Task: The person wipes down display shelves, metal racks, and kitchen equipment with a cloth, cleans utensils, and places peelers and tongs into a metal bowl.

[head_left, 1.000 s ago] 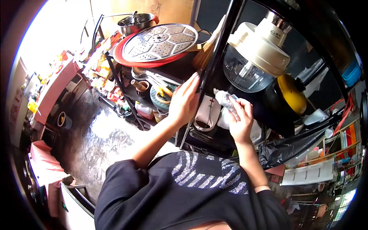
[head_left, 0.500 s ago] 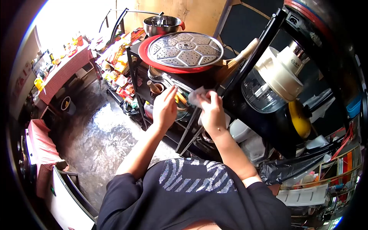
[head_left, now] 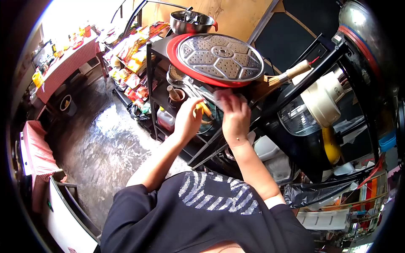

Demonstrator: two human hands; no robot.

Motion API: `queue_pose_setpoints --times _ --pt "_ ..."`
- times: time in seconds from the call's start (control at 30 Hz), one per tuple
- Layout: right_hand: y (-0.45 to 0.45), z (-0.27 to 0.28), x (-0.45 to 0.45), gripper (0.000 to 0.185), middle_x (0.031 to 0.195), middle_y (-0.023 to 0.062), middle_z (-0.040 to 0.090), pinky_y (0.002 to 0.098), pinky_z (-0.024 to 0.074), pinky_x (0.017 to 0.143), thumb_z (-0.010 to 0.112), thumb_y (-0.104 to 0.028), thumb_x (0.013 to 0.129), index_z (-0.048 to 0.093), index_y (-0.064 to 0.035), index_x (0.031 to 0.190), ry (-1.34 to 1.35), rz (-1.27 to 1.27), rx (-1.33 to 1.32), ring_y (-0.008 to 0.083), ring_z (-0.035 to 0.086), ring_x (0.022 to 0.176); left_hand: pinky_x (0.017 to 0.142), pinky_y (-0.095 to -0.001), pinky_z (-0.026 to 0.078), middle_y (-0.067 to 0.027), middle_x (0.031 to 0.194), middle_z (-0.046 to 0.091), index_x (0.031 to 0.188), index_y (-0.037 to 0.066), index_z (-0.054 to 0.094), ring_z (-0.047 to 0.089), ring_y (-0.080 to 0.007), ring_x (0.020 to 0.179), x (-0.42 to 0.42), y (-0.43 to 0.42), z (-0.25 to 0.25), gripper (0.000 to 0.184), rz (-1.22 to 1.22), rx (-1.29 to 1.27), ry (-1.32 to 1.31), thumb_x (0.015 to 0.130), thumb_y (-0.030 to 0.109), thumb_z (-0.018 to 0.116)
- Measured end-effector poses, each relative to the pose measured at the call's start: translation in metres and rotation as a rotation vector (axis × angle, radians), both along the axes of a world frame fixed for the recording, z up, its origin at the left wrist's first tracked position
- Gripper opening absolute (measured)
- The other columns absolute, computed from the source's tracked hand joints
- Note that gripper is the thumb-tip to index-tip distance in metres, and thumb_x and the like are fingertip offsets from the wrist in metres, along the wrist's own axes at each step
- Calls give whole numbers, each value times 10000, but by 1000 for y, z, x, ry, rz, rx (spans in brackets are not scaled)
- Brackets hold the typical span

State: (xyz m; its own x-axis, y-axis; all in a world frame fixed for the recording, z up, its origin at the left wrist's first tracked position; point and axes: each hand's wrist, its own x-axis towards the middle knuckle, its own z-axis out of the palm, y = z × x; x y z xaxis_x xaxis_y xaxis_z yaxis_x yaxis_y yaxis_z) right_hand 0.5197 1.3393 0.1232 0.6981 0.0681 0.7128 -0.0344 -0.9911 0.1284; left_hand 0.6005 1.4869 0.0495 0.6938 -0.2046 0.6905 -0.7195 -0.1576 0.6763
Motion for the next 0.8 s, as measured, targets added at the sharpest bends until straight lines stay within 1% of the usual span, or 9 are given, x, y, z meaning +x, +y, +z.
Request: queue_pose_setpoints --times 0.17,0.23,0.3,0.43,0.5,0.6,0.73,0.77,0.8 --pt "18 18 -13 439 1118 130 638 409 494 961 615 103 714 711 -42 1118 205 445 494 336 604 1029 860 -405 511 -186 1026 651 1104 10 623 637 -347 963 18 35 29 268 103 -208 -155 844 -54 616" --pt "17 30 -31 317 1124 146 646 305 510 904 614 48 862 665 11 1173 283 461 1021 217 648 1029 877 -406 497 -175 1051 654 1133 20 632 635 -330 976 37 61 62 319 153 -263 -318 822 -54 625" --pt "8 60 -28 295 1161 138 649 277 509 879 614 -30 931 634 8 1223 23 572 1044 165 639 1030 975 -422 446 -154 1195 646 1238 47 616 607 -318 1123 52 76 106 408 100 -61 -473 838 72 694" --pt "-17 150 39 283 1090 174 680 324 516 877 611 -85 956 620 18 1220 -277 278 596 272 674 977 1096 -487 345 -52 1356 608 1324 104 597 511 -281 1314 72 55 132 584 -9 400 -543 826 372 743" --pt "-45 165 98 341 1064 186 683 350 518 882 675 -173 921 632 -24 1224 -152 210 603 323 683 953 1091 -493 350 -31 1283 651 1226 119 657 541 -258 1280 83 48 123 487 -46 430 -533 826 384 742" --pt "-38 175 157 315 920 120 705 297 523 766 616 -242 969 684 16 1136 353 -206 692 160 650 834 1023 -459 405 -16 1183 694 1122 121 694 624 -215 1107 86 43 117 428 -52 340 -570 807 405 748" --pt "-9 156 182 313 1041 184 711 409 545 871 668 -251 850 720 -129 1134 566 -342 574 324 685 1010 975 -422 430 -15 1151 703 1088 109 696 638 -209 1057 90 42 120 426 -79 280 -583 792 409 750" --pt "-6 145 186 287 1059 187 703 410 534 887 650 -201 831 728 -106 1091 580 -234 297 328 684 1011 970 -417 431 -15 1139 705 1079 108 696 638 -208 1055 91 40 118 415 -76 272 -586 795 407 747" --pt "13 148 174 272 1056 197 698 414 530 891 641 -189 829 730 -100 1069 570 -178 366 332 680 1018 983 -417 420 -12 1130 702 1077 109 696 633 -198 1062 91 39 118 412 -85 279 -569 797 407 745"
